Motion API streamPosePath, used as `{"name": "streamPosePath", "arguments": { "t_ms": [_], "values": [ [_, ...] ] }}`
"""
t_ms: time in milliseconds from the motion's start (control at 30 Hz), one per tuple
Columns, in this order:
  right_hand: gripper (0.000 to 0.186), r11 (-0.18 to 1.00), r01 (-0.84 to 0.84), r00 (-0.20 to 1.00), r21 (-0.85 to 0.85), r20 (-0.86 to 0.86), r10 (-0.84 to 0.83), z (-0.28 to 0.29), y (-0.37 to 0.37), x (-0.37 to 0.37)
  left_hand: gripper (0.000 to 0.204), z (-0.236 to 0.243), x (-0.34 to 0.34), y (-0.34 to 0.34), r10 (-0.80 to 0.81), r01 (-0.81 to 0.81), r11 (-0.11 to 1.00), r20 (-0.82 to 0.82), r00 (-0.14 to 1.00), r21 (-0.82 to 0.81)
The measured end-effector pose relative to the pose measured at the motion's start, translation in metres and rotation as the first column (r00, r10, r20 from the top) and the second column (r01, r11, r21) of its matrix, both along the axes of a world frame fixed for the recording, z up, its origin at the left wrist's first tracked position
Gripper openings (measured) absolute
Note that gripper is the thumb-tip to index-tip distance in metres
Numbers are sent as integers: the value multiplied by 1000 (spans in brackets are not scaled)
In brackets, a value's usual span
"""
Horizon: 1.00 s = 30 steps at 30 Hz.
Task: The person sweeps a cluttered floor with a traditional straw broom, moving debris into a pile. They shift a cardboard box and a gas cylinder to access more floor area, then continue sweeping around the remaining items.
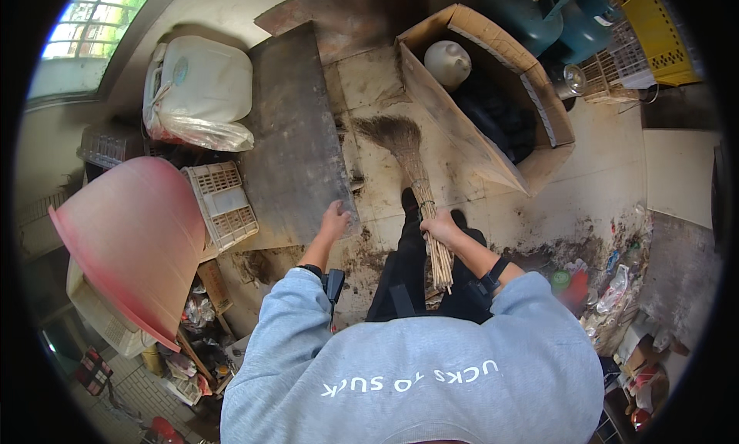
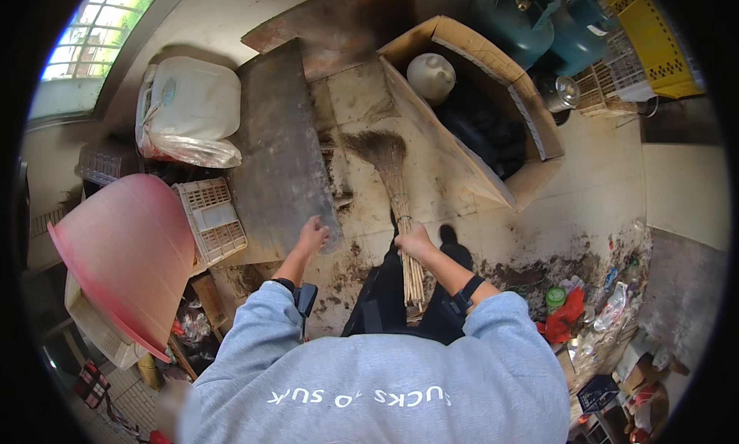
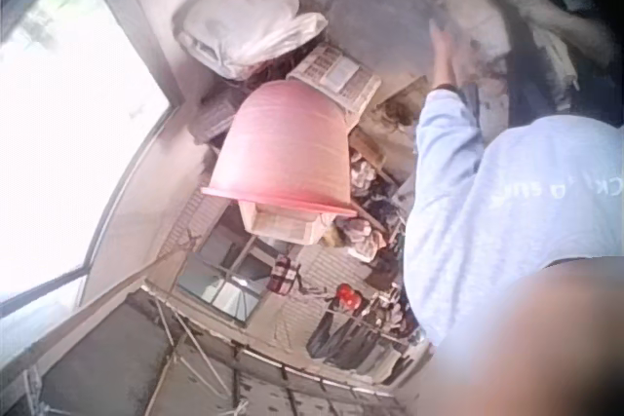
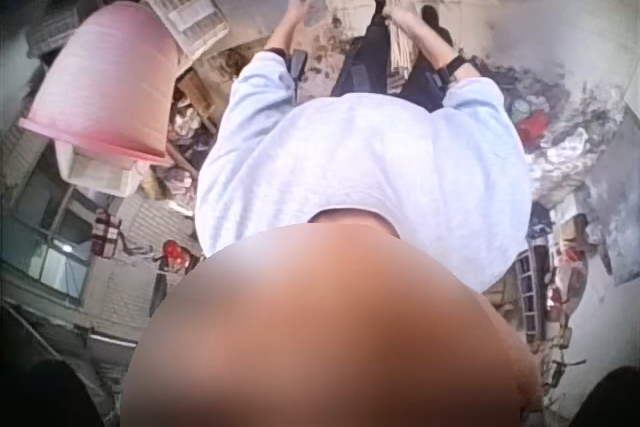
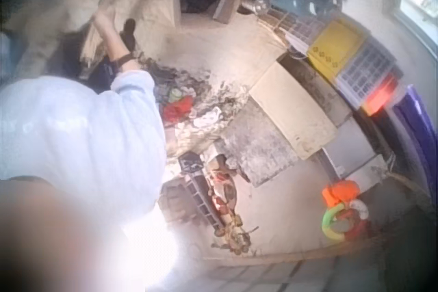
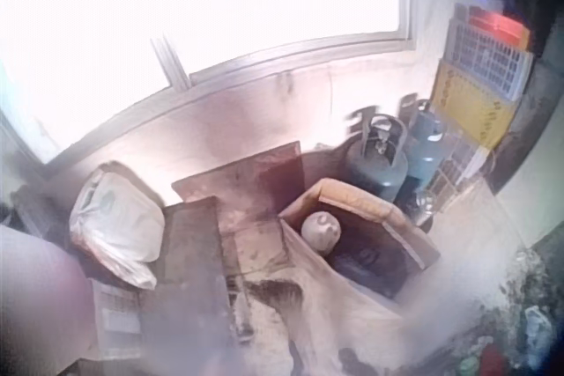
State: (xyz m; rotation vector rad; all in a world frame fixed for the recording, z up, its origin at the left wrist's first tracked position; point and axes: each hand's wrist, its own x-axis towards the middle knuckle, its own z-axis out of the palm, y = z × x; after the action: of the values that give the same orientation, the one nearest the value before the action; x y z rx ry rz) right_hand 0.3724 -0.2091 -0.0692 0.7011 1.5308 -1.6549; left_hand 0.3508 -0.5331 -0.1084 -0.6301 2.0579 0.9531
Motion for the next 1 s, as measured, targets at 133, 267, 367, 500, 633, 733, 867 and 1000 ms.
{"name": "streamPosePath", "arguments": {
  "t_ms": [133,267,367,500,633,733,867,1000],
  "values": [
    [41,971,-154,988,181,4,156,-58,1,-43,68,-59,-74,8,-90,60,961,-101,991,-269],
    [42,942,-217,954,256,-148,260,-131,1,-102,91,-114,-120,9,-125,64,772,-52,991,-632],
    [54,950,-215,924,228,-267,273,-187,-7,-139,117,-148,-137,5,25,-29,754,-16,1000,-656],
    [74,914,-223,855,338,-383,351,-251,-48,-181,135,-179,-124,2,20,-9,740,8,1000,-673],
    [70,867,-347,854,357,-263,450,-296,-115,-222,140,-181,-116,-11,-69,74,769,33,997,-635],
    [70,860,-402,840,315,-248,483,-307,-125,-217,142,-175,-118,-13,-76,107,800,77,994,-591],
    [72,895,-361,823,263,-360,438,-316,-93,-177,143,-171,-125,-7,-76,102,811,69,995,-576],
    [73,907,-378,821,187,-386,421,-344,-90,-159,145,-169,-128,-5,-86,139,811,119,989,-568]
  ]
}}
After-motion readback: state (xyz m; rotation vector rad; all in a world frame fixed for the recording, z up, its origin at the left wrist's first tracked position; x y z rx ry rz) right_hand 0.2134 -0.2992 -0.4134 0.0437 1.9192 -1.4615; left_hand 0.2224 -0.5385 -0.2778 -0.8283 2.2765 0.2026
